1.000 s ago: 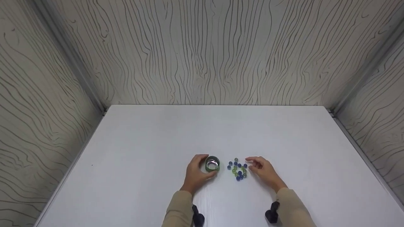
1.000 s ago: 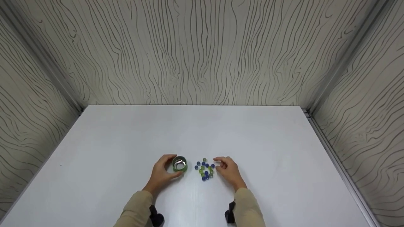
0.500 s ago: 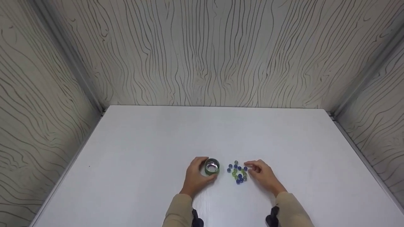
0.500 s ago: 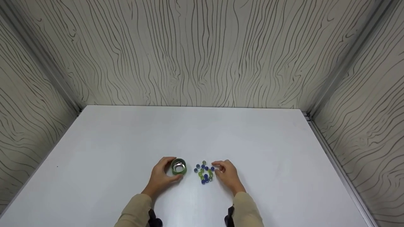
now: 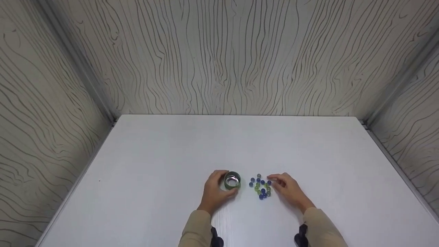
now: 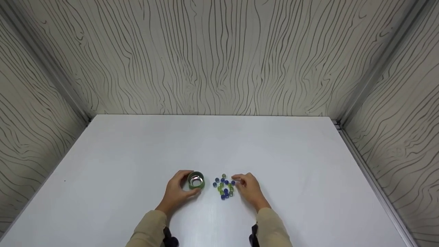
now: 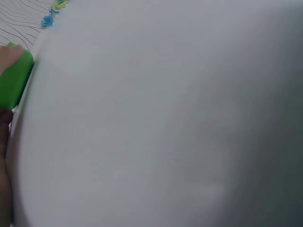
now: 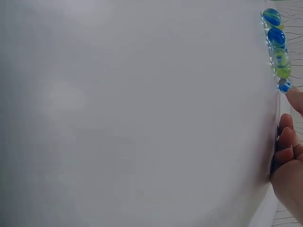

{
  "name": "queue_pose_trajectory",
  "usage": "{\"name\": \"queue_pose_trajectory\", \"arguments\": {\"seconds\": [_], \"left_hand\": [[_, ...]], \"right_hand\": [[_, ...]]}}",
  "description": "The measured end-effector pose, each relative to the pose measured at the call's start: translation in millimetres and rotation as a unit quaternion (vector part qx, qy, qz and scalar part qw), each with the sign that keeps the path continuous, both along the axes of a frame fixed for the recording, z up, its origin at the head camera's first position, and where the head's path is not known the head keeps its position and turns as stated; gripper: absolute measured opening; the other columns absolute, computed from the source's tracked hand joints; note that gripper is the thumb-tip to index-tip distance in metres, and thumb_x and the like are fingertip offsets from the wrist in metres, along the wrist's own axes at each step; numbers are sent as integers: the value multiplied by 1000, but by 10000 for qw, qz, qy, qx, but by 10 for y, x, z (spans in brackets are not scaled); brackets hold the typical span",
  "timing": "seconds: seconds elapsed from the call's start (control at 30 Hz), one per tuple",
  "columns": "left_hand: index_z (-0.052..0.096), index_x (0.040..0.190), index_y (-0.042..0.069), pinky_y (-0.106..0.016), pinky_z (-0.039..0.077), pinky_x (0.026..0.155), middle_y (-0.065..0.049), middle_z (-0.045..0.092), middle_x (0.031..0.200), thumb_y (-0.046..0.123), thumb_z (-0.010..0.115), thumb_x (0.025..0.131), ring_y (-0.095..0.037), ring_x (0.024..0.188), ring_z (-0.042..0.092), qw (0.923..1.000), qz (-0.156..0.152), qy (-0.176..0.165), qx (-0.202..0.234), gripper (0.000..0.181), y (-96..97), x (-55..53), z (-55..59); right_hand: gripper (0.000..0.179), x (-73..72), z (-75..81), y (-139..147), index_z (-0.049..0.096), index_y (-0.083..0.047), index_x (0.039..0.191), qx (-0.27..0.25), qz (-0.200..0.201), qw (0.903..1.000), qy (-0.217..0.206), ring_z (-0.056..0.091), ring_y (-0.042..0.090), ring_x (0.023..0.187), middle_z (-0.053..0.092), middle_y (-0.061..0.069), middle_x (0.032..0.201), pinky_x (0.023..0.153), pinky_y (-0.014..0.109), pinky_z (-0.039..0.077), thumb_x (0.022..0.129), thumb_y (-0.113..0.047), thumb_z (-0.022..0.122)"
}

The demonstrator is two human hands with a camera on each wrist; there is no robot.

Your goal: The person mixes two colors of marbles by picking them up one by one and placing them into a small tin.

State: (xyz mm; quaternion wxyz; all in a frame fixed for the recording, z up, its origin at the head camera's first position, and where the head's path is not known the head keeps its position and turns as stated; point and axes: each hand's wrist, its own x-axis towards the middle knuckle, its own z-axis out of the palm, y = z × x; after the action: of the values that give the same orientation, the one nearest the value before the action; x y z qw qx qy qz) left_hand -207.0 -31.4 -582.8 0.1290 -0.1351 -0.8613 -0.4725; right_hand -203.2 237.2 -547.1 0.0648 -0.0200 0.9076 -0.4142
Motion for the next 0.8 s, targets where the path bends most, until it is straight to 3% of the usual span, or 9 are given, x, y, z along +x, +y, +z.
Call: {"name": "queue_pose_trajectory", "arguments": {"seconds": [0.2,0.53,0.8], "left_hand": [[61,119,15,-33,51,105,3,66,115,34,83,71,-15,113,62,9999,-41,-91,20,56,-18,-15,-24],[64,118,16,-34,52,104,2,68,113,36,84,70,-17,112,63,9994,-32,-297,197,56,15,-21,-8],[64,116,16,-32,52,103,3,69,111,38,84,70,-15,110,63,9999,26,-110,79,55,6,-37,-46]], "right_hand": [[29,-39,36,50,66,-13,119,277,520,9981,195,44,9,80,54,4,90,68,16,38,92,-7,58],[26,-170,64,140,68,-3,110,125,809,9960,366,43,4,68,55,3,78,58,15,38,84,-1,64],[25,-218,77,122,71,0,105,316,1120,9929,248,39,4,63,48,-2,69,56,17,33,81,0,64]]}}
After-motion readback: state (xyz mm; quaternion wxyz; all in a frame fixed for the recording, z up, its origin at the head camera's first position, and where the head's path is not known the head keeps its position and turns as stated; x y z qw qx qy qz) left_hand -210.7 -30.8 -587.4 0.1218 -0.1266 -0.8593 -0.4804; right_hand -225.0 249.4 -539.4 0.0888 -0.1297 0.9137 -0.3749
